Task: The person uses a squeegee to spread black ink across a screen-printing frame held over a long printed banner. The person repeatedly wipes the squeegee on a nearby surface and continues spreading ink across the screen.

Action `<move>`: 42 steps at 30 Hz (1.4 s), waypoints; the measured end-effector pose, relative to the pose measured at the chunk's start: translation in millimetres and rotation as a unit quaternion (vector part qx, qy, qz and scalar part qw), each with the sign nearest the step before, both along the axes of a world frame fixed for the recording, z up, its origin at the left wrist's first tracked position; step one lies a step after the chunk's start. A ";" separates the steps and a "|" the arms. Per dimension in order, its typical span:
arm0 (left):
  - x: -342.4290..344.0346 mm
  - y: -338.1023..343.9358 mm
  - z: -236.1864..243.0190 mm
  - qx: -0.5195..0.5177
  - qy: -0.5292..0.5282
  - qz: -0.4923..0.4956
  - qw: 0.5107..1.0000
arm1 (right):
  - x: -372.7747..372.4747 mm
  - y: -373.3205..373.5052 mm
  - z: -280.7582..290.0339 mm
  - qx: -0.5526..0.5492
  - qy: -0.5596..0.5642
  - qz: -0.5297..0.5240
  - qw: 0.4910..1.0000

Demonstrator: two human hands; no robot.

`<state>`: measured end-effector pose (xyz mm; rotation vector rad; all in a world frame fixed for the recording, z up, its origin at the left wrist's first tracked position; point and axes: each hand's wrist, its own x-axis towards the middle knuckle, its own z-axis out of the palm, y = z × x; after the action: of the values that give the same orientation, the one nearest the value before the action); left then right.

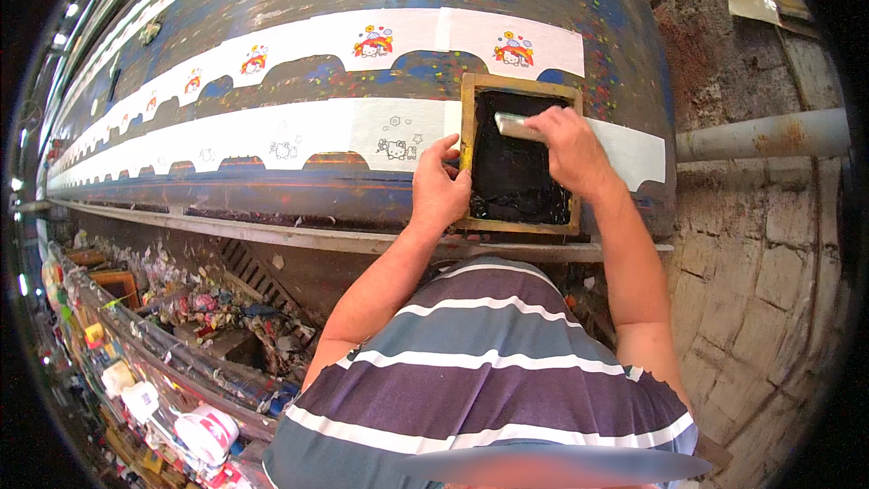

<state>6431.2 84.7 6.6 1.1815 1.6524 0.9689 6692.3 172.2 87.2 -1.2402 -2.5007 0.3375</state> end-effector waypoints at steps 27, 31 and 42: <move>24.5 -17.5 -8.2 0.199 0.032 -0.002 0.979 | 48.3 -173.9 -34.6 -0.203 0.360 -0.280 0.867; 46.9 -19.9 2.3 0.243 0.038 0.001 0.969 | 69.9 -180.2 -38.2 -0.148 0.362 -0.241 0.888; 203.8 -18.6 -7.4 0.283 0.020 -0.013 0.959 | 220.3 -188.3 -37.8 -0.126 0.356 -0.255 0.890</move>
<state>6635.0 66.1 -0.9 1.5958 1.4220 1.4686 6912.5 -16.0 49.4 -1.4677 -1.4865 0.8195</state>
